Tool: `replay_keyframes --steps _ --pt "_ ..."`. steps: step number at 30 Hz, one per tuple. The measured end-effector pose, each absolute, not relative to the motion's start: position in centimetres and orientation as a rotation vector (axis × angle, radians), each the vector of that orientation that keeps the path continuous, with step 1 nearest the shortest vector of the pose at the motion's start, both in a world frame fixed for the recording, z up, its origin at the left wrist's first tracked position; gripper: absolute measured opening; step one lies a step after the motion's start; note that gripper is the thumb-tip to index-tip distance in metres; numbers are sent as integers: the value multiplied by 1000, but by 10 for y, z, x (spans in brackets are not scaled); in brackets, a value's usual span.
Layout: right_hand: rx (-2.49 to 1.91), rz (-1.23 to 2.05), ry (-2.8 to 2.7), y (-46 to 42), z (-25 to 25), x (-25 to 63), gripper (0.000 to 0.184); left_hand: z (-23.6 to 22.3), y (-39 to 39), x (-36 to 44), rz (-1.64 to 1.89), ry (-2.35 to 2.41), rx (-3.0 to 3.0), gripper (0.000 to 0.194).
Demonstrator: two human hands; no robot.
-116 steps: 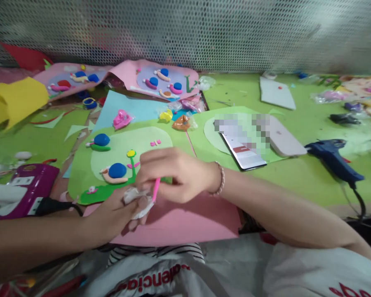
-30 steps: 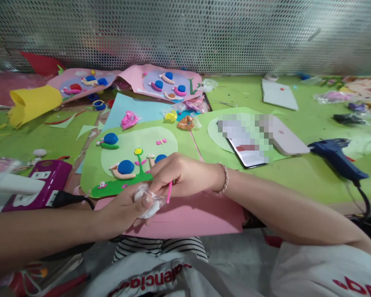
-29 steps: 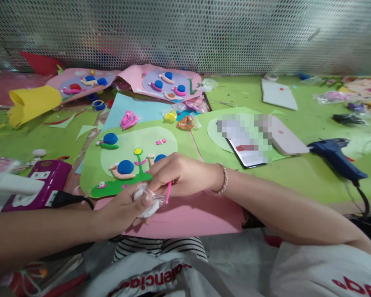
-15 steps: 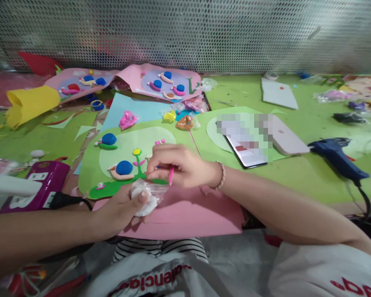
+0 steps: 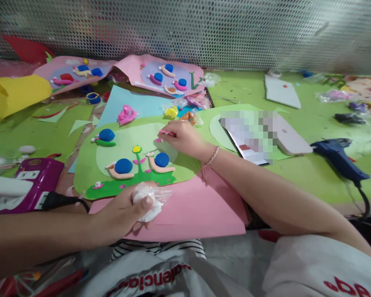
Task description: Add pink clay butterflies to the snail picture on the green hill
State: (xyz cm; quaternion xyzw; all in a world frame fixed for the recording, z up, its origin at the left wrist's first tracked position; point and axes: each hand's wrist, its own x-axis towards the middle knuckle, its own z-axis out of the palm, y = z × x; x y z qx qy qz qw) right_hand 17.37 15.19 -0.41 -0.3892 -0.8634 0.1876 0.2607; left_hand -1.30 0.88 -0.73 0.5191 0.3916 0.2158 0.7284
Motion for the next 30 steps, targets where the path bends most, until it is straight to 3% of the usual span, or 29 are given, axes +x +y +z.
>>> replay_keyframes --steps 12,18,30 --pt "-1166 923 -2116 152 -2 174 23 -8 5 -17 425 894 1172 49" --pt "-1153 938 -2054 152 -2 174 15 -6 7 -15 414 908 1161 56" --pt "-1120 968 -2010 154 -3 176 13 -6 7 -15 446 903 1170 52"
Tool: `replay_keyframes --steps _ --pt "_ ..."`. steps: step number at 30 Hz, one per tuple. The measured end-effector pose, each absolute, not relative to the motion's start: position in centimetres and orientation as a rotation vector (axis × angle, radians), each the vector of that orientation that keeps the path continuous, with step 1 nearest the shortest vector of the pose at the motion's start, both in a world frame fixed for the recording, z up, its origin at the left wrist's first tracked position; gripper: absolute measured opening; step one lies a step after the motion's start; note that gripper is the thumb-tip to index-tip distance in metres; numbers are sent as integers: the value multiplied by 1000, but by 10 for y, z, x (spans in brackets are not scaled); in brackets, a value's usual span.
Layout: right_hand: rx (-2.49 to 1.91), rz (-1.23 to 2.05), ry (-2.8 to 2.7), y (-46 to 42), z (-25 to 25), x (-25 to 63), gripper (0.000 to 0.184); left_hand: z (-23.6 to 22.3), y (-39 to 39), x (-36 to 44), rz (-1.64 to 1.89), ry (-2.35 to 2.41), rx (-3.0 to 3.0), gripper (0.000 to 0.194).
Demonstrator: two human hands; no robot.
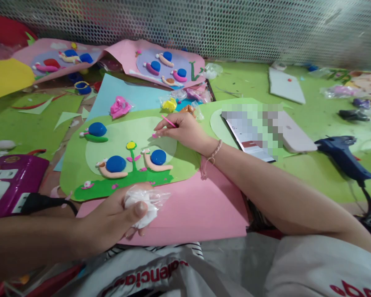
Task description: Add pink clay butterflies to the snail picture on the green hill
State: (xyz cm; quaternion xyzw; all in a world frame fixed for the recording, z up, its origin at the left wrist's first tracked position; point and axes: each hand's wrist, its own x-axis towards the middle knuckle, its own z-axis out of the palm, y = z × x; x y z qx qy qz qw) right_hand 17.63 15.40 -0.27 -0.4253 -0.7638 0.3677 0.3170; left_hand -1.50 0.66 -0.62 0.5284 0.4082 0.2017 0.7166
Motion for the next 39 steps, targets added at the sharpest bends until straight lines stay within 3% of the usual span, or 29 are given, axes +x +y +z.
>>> replay_keyframes --steps 10,39 --pt "-1136 855 -2053 154 -3 177 6 -4 7 -14 440 894 1164 52" --pt "-1054 991 -2006 156 -6 178 16 1 10 -12 422 892 1189 54"
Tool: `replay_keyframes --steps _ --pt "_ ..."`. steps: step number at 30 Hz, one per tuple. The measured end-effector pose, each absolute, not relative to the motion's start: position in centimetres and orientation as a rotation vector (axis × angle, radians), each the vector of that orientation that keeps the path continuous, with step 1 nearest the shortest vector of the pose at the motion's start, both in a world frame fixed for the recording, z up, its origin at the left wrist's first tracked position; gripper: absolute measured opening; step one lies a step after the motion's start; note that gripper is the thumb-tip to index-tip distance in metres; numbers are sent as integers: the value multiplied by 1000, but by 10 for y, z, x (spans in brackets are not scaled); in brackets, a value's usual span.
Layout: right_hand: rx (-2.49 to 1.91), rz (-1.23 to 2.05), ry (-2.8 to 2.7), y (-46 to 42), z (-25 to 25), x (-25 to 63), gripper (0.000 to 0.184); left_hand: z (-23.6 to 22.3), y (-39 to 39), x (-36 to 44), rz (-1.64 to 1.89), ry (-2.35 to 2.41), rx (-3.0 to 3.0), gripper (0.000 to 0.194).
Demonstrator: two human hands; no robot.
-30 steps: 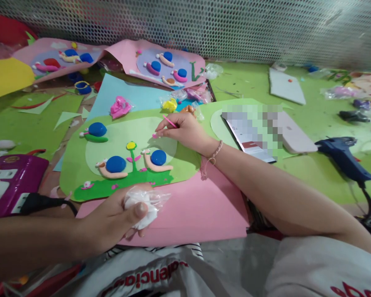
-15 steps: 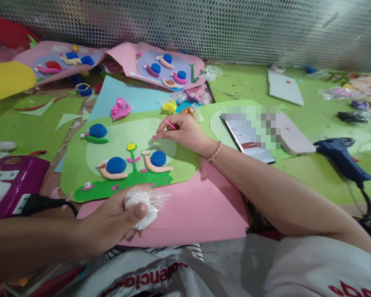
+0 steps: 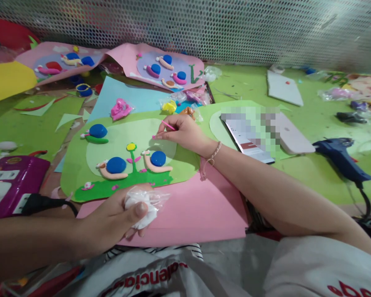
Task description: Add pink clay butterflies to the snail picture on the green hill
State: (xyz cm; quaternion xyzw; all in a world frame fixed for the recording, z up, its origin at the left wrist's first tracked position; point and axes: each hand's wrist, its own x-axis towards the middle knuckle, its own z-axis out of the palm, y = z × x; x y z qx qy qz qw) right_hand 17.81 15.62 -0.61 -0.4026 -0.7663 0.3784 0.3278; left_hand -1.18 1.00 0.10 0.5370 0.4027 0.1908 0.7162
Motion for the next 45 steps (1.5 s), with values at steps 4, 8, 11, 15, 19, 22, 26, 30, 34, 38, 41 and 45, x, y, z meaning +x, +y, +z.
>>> replay_keyframes --steps 4,8,11,15,19,22,26,30,34,38,41,45 --pt "-1058 996 -2006 156 -7 178 18 2 10 -12 414 911 1176 54" --pt "-1070 943 -2026 156 -6 177 16 2 9 -13 400 916 1161 55" --pt "-1072 958 -2029 155 -5 176 16 1 8 -13 394 921 1143 55" --pt "-1055 941 -2042 155 -4 175 13 -3 7 -15 410 912 1144 52" --pt "-1026 939 -2061 154 -3 175 12 -4 7 -15 421 895 1157 50" --pt "-1037 889 -2094 153 -2 175 16 -2 7 -14 435 885 1171 48" --pt "-1049 738 -2188 153 -2 175 22 -1 8 -14 427 900 1155 51" --pt "-1050 615 -2320 154 -5 174 28 -1 8 -13 424 909 1152 53" --pt "-1116 546 -2423 154 -5 170 31 0 8 -13 424 910 1167 49" --pt "-1277 473 -2513 149 -1 163 24 1 7 -13 415 933 1202 47" --pt "-1327 324 -2591 146 -1 159 18 2 7 -14 391 943 1205 53" --pt "-1355 201 -2645 144 -3 158 16 2 6 -15 357 964 1203 63"
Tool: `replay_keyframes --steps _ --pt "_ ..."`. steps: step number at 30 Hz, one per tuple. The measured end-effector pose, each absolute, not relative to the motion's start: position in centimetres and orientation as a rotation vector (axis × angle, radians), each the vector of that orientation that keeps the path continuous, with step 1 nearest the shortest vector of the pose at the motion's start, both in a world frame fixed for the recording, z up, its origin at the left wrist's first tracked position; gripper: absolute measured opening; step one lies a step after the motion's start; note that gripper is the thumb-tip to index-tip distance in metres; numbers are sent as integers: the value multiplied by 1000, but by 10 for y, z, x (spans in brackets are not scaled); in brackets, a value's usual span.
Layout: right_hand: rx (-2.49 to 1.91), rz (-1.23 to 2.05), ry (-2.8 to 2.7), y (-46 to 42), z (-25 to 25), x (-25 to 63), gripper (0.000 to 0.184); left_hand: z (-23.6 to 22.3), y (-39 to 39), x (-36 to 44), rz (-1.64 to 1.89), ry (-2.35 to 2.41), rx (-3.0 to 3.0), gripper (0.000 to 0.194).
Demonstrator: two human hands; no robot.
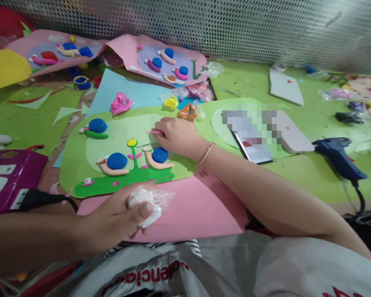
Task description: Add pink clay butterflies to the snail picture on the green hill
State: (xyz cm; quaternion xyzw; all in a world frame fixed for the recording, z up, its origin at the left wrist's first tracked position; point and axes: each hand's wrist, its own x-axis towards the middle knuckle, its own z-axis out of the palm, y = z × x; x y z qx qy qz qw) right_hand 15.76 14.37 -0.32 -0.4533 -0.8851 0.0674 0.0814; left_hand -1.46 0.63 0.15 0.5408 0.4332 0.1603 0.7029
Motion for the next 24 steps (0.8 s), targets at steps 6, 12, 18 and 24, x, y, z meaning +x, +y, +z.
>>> replay_keyframes --steps 6,12,18,24 --pt "-1355 112 -2689 145 -4 157 20 -4 5 -17 365 961 1236 57" --pt "-1372 58 -2741 144 -3 155 24 -5 4 -17 335 994 1236 61" --pt "-1334 62 -2705 143 -4 156 26 -2 6 -17 296 978 1225 67" --pt "-1150 334 -2453 152 -8 164 33 6 8 -14 334 1007 1259 69"
